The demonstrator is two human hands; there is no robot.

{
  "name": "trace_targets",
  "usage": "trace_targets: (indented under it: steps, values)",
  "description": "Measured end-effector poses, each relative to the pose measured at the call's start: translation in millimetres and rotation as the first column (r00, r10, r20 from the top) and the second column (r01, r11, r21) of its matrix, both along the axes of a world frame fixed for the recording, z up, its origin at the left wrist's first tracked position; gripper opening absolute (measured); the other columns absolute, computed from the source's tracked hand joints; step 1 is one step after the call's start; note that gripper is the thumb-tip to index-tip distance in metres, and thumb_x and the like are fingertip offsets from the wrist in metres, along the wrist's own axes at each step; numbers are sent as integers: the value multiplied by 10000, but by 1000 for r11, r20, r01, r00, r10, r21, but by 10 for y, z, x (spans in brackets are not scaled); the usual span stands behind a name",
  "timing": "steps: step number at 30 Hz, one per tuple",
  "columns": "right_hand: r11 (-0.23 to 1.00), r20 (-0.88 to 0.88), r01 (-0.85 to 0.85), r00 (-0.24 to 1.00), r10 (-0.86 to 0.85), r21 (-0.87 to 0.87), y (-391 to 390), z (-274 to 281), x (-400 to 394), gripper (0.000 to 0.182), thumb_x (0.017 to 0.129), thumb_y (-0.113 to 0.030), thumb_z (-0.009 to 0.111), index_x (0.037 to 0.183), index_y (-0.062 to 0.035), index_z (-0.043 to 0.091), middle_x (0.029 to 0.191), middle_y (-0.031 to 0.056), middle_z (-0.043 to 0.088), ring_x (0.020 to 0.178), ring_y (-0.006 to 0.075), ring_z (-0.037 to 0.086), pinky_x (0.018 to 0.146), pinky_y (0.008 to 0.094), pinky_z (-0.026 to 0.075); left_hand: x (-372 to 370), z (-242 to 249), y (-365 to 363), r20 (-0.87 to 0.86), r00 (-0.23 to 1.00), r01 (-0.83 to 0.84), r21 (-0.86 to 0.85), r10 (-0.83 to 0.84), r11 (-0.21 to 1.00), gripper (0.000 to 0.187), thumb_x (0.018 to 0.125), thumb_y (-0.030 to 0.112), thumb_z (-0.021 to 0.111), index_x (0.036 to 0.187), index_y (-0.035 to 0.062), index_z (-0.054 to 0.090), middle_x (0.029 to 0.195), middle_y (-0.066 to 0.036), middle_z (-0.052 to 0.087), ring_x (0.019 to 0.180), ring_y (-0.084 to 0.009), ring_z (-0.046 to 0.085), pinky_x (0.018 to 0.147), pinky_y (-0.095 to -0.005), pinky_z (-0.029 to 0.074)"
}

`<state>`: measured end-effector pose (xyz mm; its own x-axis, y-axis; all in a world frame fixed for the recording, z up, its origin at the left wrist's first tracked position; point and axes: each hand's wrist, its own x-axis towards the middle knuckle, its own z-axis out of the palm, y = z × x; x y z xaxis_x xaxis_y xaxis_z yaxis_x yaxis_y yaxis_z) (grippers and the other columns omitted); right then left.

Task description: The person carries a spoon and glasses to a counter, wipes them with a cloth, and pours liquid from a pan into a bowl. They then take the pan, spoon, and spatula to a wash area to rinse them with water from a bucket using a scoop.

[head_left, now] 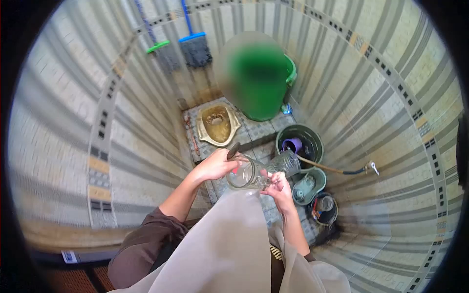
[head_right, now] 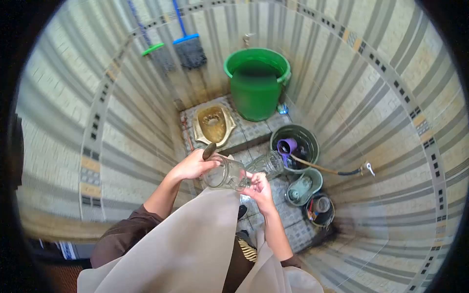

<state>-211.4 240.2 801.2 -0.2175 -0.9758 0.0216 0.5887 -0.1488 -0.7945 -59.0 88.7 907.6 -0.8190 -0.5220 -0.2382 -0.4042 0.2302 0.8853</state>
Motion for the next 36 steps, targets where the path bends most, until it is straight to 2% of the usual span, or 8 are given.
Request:
trace_targets:
  steps: [8,16,20,24,29,30,33,36]
  values:
    - [888,-105,-456,888,448,-61,133,545,581,546,566,-302,732,937,-93,389,937,19,481,838,110,499,675,210,419,957,551,926,-207,977,-98,-257,44,961,245,730,150,495,914,10,572,755,-109,607,598,-152,539,601,-281,428]
    - [545,-87,-835,540,837,72,777,1036,1618,1057,378,-409,792,1187,43,284,1090,79,433,1011,177,422,838,294,350,1999,981,2112,-186,966,-239,-366,181,899,253,749,173,502,958,44,561,605,-177,523,520,-291,502,477,-342,372]
    - [307,-98,-939,294,951,157,770,1091,2056,1139,310,-437,807,1212,-4,262,1153,86,386,973,159,444,684,278,441,2445,1081,2575,-48,906,-409,-356,421,840,215,734,182,472,842,49,601,620,-149,552,556,-273,521,523,-334,403]
    - [79,-82,-972,63,995,221,762,1046,2739,1112,313,-516,770,1190,-28,289,1043,29,416,843,116,460,595,201,403,3064,850,3015,-56,748,-638,-337,662,692,211,714,211,496,810,68,616,562,-172,506,493,-291,488,470,-347,364]
    - [157,-49,-960,150,988,231,774,1113,3494,941,348,-437,783,1086,-38,358,993,38,416,817,127,464,626,235,419,3579,731,3339,-80,407,-888,-267,910,374,136,670,98,607,736,3,534,575,-52,525,489,-92,469,466,-225,359]
    - [174,-45,-972,169,985,155,755,1064,3639,907,389,-390,780,1092,-8,352,1016,70,436,901,163,457,733,282,400,3652,601,3377,-329,209,-966,-216,921,143,169,692,102,597,802,14,504,600,-25,499,475,-85,440,471,-203,352]
    - [219,-39,-975,218,975,37,701,1114,4112,844,445,-322,774,1092,21,354,1039,103,459,981,201,453,837,332,383,3773,347,3545,-535,-367,-899,414,761,-143,192,832,242,447,899,65,417,747,-5,487,411,-12,277,365,-144,224]
    - [291,-30,-957,291,956,-9,673,1091,4506,784,473,-273,766,1082,20,368,1035,104,467,977,205,458,843,334,378,3778,204,3671,-362,-405,-647,763,840,17,308,870,319,346,1009,53,417,772,-1,493,411,2,234,344,-134,177]
